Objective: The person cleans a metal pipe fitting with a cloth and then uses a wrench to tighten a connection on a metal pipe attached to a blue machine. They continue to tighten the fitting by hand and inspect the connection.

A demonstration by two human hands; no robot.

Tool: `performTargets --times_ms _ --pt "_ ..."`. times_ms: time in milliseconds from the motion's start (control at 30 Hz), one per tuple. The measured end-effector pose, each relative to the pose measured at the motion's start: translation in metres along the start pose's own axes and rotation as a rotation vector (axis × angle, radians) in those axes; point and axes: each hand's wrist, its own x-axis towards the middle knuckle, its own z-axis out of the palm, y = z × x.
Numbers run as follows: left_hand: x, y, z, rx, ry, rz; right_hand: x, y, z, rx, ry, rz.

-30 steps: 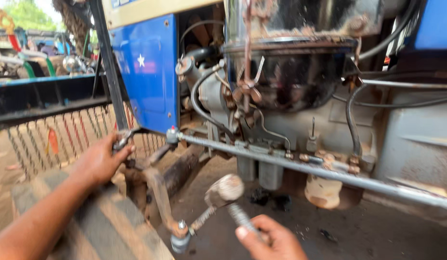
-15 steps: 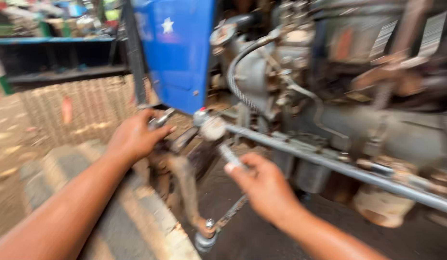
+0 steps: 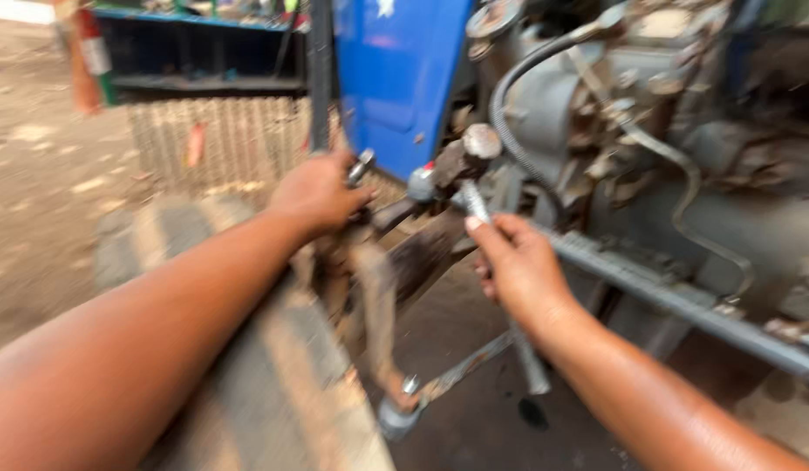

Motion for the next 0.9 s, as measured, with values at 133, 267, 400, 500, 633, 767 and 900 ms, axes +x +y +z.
performTargets --times_ms 133,267,400,500,633,767,900 --pt "-0.007 -0.002 0.001 0.006 -0.194 -0.048 -0.007 0.017 -0.004 -0.022 -0.084 -0.091" --pt "-0.001 -0.001 0.0 -0.113 -0.171 -0.016 0.009 0.018 -0.005 0.075 -0.016 -0.026" --pt "-0.003 0.005 -0.004 -0.314 -0.246 -0.016 0.035 0.002 -0.006 0.069 -0.215 0.133" --pt "-0.003 0.007 -0.007 -0.229 -0.245 -0.072 0.045 -0.003 -0.001 0.011 -0.233 0.114" --pt "0.002 0.0 -0.008 -0.176 -0.234 -0.068 0.051 0.006 0.012 0.057 -0.238 -0.069" --pt "0.001 -0.009 -0.011 -0.229 -0.228 0.028 0.053 0.02 0.032 0.036 -0.333 0.054" --pt "-0.015 -0.004 -0.021 -0.123 -0.22 0.017 0.049 0.02 0.048 0.038 -0.298 0.026"
